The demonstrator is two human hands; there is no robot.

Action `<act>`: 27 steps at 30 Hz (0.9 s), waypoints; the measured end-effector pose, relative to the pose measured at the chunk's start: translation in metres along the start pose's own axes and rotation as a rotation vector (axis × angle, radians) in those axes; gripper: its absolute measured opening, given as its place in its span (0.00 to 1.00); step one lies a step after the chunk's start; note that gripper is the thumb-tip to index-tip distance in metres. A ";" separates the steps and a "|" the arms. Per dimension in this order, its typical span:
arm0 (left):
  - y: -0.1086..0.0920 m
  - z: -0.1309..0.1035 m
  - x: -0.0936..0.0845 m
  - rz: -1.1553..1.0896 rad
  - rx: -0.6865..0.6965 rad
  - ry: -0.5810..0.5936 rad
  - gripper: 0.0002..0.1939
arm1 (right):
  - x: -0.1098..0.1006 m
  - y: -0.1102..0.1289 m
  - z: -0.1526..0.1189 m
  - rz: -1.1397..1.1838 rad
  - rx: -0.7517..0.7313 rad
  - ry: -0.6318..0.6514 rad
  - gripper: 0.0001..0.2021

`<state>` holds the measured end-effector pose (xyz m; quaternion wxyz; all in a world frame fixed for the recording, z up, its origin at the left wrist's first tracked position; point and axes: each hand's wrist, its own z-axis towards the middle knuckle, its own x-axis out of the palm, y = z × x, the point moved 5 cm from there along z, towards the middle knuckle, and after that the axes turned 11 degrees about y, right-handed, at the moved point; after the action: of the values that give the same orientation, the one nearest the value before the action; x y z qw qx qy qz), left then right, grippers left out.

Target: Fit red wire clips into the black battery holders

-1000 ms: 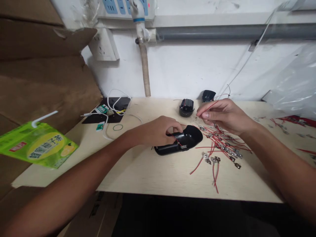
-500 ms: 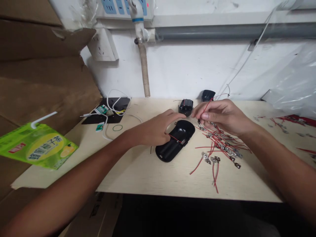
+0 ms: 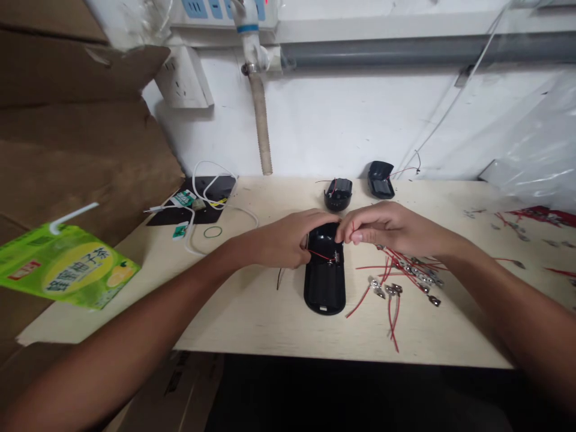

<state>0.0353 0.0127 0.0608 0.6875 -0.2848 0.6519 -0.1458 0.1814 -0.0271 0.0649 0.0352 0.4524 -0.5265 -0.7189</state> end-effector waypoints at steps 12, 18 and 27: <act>0.006 0.000 0.001 0.005 -0.085 -0.050 0.22 | 0.003 0.020 -0.002 0.075 -0.176 -0.181 0.05; 0.006 0.002 0.006 0.074 -0.039 -0.067 0.17 | 0.017 0.016 0.003 0.077 -0.107 -0.072 0.07; 0.006 0.005 0.016 0.200 -0.137 -0.085 0.06 | 0.031 0.026 0.008 -0.059 -0.229 -0.021 0.08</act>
<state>0.0410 0.0092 0.0442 0.7045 -0.2709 0.6557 -0.0195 0.1460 -0.0493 0.0666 0.0599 0.4531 -0.4279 -0.7797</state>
